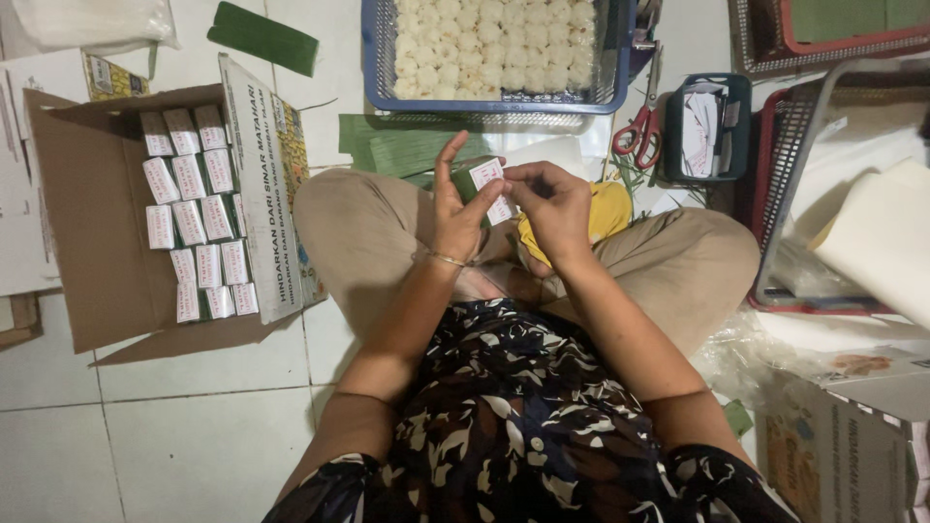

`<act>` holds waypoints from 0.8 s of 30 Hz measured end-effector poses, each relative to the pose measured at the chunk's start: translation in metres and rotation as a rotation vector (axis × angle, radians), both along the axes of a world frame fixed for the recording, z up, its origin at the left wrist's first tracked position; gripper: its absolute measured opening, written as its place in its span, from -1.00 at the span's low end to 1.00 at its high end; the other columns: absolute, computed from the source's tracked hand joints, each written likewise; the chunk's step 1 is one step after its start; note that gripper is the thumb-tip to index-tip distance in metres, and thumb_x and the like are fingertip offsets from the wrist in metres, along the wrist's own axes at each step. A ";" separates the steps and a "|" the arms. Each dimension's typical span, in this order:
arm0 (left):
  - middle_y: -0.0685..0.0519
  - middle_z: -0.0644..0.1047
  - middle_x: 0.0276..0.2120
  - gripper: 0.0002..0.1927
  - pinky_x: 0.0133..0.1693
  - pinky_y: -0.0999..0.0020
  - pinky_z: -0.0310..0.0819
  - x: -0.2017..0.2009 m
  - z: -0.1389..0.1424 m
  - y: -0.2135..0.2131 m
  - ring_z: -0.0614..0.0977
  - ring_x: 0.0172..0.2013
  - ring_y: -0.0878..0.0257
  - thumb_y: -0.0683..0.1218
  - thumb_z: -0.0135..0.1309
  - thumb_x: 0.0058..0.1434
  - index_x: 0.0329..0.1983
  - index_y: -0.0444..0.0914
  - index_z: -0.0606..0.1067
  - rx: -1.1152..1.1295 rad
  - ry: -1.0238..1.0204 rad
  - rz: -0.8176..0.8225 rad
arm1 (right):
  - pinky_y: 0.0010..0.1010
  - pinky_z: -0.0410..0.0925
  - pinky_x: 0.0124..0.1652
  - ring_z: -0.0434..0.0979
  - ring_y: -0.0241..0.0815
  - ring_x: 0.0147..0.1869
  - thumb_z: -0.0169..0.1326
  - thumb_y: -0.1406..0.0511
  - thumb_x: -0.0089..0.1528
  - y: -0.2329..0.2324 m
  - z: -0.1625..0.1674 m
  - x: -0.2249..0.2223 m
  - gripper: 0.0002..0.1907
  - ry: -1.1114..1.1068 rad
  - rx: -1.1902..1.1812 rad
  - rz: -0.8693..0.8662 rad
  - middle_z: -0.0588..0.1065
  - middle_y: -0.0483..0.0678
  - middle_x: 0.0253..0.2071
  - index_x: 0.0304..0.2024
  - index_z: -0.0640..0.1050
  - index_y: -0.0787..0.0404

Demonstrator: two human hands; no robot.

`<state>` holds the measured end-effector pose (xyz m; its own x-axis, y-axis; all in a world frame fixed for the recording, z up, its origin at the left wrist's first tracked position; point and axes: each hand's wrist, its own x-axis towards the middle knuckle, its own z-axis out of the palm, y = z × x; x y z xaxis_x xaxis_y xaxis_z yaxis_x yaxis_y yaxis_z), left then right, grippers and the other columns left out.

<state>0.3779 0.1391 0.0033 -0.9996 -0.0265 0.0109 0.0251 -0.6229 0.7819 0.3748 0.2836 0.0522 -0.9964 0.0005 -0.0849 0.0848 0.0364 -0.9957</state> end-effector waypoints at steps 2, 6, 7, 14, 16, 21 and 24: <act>-0.13 0.56 0.03 -0.18 0.03 0.32 0.61 0.000 -0.003 0.000 0.64 -0.05 0.22 -0.39 0.18 0.26 0.50 -0.16 0.11 0.054 -0.003 -0.008 | -0.52 0.48 -0.18 0.62 -0.37 -0.23 0.23 0.41 0.24 -0.002 0.011 0.006 -0.84 0.051 0.181 -0.012 0.65 -0.08 -0.27 -0.13 0.67 0.34; -0.17 0.57 0.02 -0.24 0.02 0.31 0.61 -0.002 -0.010 0.000 0.64 -0.04 0.19 -0.40 0.17 0.26 0.47 -0.22 0.17 0.099 -0.022 0.005 | -0.48 0.47 -0.19 0.63 -0.25 -0.23 0.20 0.44 0.25 -0.002 0.030 0.009 -0.82 0.260 0.323 0.050 0.62 0.02 -0.22 -0.09 0.67 0.31; -0.17 0.56 0.01 -0.25 -0.01 0.29 0.62 -0.003 -0.011 0.000 0.65 -0.06 0.18 -0.41 0.18 0.24 0.45 -0.23 0.19 0.097 -0.062 0.038 | -0.46 0.47 -0.17 0.64 -0.21 -0.21 0.18 0.45 0.27 -0.002 0.035 0.010 -0.80 0.298 0.355 0.077 0.62 0.05 -0.20 -0.04 0.65 0.31; -0.09 0.49 0.07 -0.34 0.08 0.28 0.55 -0.002 0.007 0.007 0.57 0.03 0.17 -0.39 0.15 0.30 0.43 -0.25 0.23 0.015 -0.095 0.196 | -0.17 0.43 0.03 0.57 0.07 0.04 0.19 0.42 0.16 -0.014 0.044 0.028 -0.38 0.509 0.416 0.176 0.52 0.21 -0.01 0.27 0.34 0.41; -0.07 0.48 0.12 -0.34 0.15 0.33 0.50 0.003 0.015 0.007 0.54 0.10 0.19 -0.35 0.12 0.32 0.45 -0.24 0.22 0.094 -0.075 0.103 | -0.13 0.41 0.04 0.54 0.13 0.07 0.25 0.37 0.16 -0.013 0.043 0.026 -0.42 0.537 0.496 0.154 0.51 0.20 0.01 0.20 0.39 0.40; -0.01 0.47 0.08 -0.42 0.19 0.35 0.51 -0.006 0.002 -0.007 0.58 0.12 0.18 -0.33 0.13 0.25 0.34 -0.30 0.28 0.140 -0.058 -0.091 | -0.11 0.40 0.09 0.51 0.17 0.11 0.22 0.38 0.23 0.004 0.043 0.011 -0.52 0.587 0.671 0.154 0.52 0.17 0.06 0.21 0.48 0.25; 0.04 0.49 0.09 -0.59 -0.02 0.44 0.41 -0.020 -0.026 -0.012 0.51 0.00 0.29 -0.33 0.15 0.33 0.24 -0.39 0.42 0.058 -0.187 -0.129 | -0.15 0.41 0.05 0.49 0.17 0.13 0.25 0.36 0.21 0.016 0.033 0.004 -0.51 0.585 0.725 0.082 0.48 0.26 0.14 0.21 0.54 0.18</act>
<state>0.3581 0.1273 -0.0228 -0.9793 0.1059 -0.1727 -0.1994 -0.6555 0.7284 0.3786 0.2997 0.0856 -0.8799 -0.2151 0.4236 -0.4528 0.6493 -0.6110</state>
